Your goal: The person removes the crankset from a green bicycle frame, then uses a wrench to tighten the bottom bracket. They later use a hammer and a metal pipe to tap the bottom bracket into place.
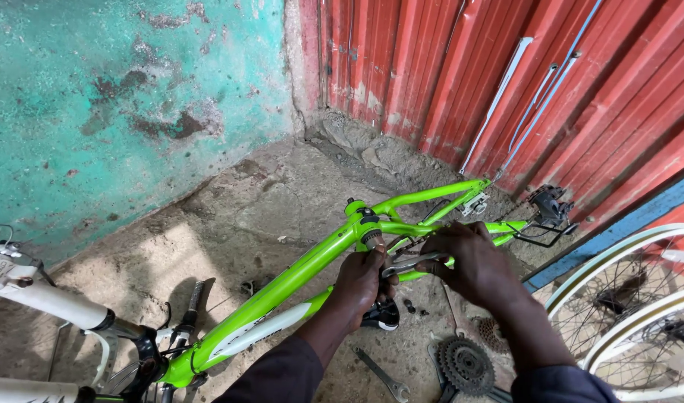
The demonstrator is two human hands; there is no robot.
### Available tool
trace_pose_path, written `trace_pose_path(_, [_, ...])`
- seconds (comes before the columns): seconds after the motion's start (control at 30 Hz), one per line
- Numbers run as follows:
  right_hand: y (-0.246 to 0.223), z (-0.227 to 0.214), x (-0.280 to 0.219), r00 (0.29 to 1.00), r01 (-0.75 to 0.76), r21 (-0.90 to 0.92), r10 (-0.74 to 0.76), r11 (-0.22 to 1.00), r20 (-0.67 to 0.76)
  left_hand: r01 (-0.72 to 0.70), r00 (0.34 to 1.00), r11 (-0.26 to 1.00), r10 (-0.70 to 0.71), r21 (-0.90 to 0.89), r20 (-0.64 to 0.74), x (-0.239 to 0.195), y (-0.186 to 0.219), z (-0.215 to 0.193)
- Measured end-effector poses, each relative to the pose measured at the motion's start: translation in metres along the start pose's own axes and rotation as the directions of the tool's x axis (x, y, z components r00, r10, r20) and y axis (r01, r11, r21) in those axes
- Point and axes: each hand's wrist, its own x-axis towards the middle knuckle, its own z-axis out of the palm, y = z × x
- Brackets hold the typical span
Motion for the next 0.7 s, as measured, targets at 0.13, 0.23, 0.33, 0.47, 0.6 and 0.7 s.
trace_pose_path(0.13, [-0.004, -0.008, -0.002, 0.987, 0.114, 0.072, -0.105, 0.991, -0.121, -0.149, 0.929, 0.421, 0.369, 0.895, -0.019, -0.008, 0.049, -0.034])
trace_pose_path(0.23, [-0.001, -0.007, -0.001, 0.980, 0.138, 0.064, -0.127, 0.988, -0.152, -0.427, 0.559, 0.095, 0.810, 0.899, 0.180, -0.016, 0.068, -0.054])
trace_pose_path(0.33, [0.005, -0.001, 0.000, 0.976, 0.149, 0.070, -0.135, 0.986, -0.168, -0.568, 0.606, 0.178, 0.752, 0.804, 0.262, -0.017, 0.054, -0.035])
trace_pose_path(0.47, [0.012, 0.007, 0.000, 0.974, 0.152, 0.094, -0.133, 0.984, -0.184, -0.388, 0.671, 0.171, 0.726, 0.906, 0.150, 0.002, 0.035, -0.023])
trace_pose_path(0.6, [0.017, 0.003, -0.001, 0.970, 0.182, 0.080, -0.166, 0.980, -0.176, -0.304, 0.655, 0.107, 0.745, 0.947, 0.126, 0.009, 0.029, -0.016])
trace_pose_path(0.7, [0.019, 0.004, 0.003, 0.964, 0.217, 0.082, -0.201, 0.973, -0.172, -0.271, 0.671, 0.097, 0.732, 0.958, 0.116, 0.004, 0.036, -0.013])
